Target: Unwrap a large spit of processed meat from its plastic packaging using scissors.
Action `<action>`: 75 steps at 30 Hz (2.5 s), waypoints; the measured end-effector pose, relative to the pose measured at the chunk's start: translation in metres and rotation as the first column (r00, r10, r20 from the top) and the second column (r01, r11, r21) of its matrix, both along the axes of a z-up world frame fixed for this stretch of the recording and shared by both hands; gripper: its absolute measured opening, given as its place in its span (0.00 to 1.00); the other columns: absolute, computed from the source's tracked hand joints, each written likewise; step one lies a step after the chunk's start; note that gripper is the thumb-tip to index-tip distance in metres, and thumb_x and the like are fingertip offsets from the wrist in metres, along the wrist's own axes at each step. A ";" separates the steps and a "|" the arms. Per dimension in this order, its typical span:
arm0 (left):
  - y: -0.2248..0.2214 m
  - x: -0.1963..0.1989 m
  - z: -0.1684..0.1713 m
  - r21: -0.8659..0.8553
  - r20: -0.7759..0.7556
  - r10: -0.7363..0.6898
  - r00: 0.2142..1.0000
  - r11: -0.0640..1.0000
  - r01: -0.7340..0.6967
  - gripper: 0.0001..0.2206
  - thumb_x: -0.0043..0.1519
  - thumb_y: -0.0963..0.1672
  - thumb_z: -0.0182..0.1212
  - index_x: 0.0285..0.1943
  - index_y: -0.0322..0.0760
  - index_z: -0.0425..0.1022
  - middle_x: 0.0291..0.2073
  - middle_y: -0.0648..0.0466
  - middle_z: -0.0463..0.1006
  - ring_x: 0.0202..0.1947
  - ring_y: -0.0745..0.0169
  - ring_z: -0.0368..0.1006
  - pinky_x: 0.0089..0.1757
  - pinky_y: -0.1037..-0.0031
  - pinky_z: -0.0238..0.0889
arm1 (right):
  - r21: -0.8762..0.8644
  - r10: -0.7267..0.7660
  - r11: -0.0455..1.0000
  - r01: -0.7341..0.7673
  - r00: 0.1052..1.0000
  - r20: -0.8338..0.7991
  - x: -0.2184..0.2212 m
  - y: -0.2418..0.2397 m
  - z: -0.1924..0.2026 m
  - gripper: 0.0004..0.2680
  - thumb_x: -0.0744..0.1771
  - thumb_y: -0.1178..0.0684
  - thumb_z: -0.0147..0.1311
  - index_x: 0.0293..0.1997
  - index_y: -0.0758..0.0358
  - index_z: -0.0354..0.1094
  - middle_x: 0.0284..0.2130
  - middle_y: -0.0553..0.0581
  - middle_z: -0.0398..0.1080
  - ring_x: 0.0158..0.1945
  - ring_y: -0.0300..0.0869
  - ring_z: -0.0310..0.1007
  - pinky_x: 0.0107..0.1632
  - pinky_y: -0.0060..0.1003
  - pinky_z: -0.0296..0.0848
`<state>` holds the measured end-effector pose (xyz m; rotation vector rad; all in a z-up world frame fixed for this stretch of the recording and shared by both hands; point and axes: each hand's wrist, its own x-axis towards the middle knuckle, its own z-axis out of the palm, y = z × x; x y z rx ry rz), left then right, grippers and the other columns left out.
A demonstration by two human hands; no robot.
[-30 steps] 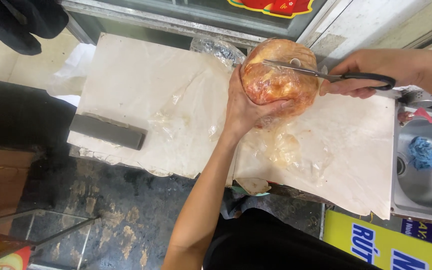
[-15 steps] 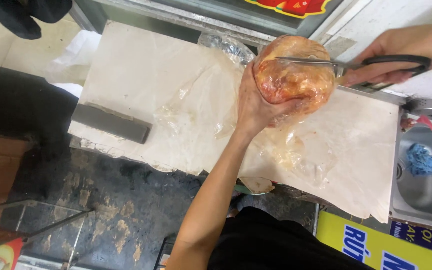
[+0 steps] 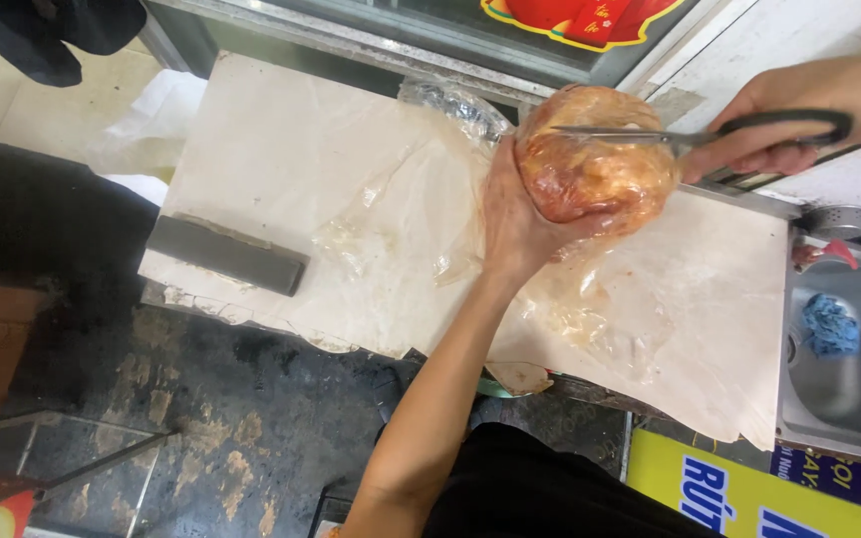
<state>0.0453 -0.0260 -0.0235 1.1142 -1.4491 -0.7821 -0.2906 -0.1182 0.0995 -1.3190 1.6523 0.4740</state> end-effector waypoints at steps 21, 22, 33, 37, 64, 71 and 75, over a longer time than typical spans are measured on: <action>0.011 -0.013 -0.022 -0.063 0.002 0.065 0.998 0.996 -0.065 0.64 0.35 0.56 0.83 0.78 0.26 0.47 0.69 0.36 0.64 0.69 0.37 0.61 0.66 0.52 0.56 | -0.324 -0.076 0.946 0.016 0.982 -0.175 0.169 0.080 0.069 0.14 0.67 0.39 0.58 0.43 0.59 0.80 0.13 0.56 0.62 0.18 0.43 0.59 0.27 0.41 0.57; 0.011 -0.012 -0.019 -0.064 0.002 0.060 0.998 0.996 -0.060 0.64 0.35 0.56 0.83 0.78 0.26 0.47 0.69 0.36 0.64 0.69 0.37 0.61 0.66 0.52 0.56 | -0.325 -0.082 0.946 0.021 0.981 -0.176 0.143 0.087 0.058 0.14 0.67 0.39 0.58 0.43 0.59 0.80 0.13 0.56 0.62 0.18 0.43 0.59 0.27 0.41 0.57; -0.075 0.030 0.020 -0.359 0.353 -0.299 0.887 0.832 0.423 0.38 0.51 0.52 0.82 0.69 0.34 0.72 0.67 0.40 0.70 0.67 0.36 0.67 0.64 0.54 0.60 | -0.250 -0.373 0.859 0.447 0.880 0.294 0.107 0.198 0.031 0.18 0.67 0.39 0.51 0.46 0.69 0.71 0.13 0.53 0.58 0.21 0.41 0.56 0.27 0.38 0.57; -0.089 0.030 0.075 0.160 0.429 -0.562 0.707 0.818 0.553 0.26 0.53 0.53 0.72 0.59 0.42 0.78 0.61 0.51 0.75 0.23 0.51 0.79 0.45 0.69 0.77 | -0.198 -0.431 0.834 0.516 0.832 0.349 0.099 0.207 0.024 0.19 0.67 0.39 0.51 0.45 0.71 0.72 0.14 0.53 0.57 0.20 0.41 0.55 0.26 0.39 0.58; -0.114 0.012 0.102 -0.094 0.860 -0.344 0.377 0.619 0.780 0.09 0.48 0.47 0.75 0.29 0.38 0.82 0.21 0.44 0.78 0.28 0.40 0.76 0.37 0.56 0.70 | -0.324 -0.444 0.839 0.437 0.894 0.057 0.122 0.180 0.050 0.23 0.62 0.32 0.62 0.36 0.70 0.75 0.15 0.55 0.60 0.15 0.40 0.57 0.22 0.35 0.53; -0.102 0.009 0.084 -0.266 0.787 -0.209 0.580 0.734 0.625 0.03 0.52 0.43 0.69 0.27 0.42 0.83 0.19 0.47 0.79 0.21 0.47 0.76 0.32 0.59 0.72 | -0.144 -0.503 0.782 0.606 0.751 0.428 0.115 0.181 0.030 0.25 0.61 0.31 0.60 0.39 0.73 0.75 0.15 0.49 0.58 0.16 0.37 0.54 0.20 0.34 0.51; -0.093 0.014 0.074 -0.274 0.666 -0.253 0.702 0.792 0.546 0.02 0.54 0.42 0.68 0.28 0.43 0.83 0.19 0.52 0.81 0.17 0.56 0.76 0.28 0.64 0.71 | 0.192 -0.621 0.680 0.708 0.415 0.665 0.123 0.187 0.002 0.26 0.61 0.32 0.57 0.48 0.71 0.68 0.17 0.46 0.54 0.17 0.35 0.49 0.22 0.33 0.49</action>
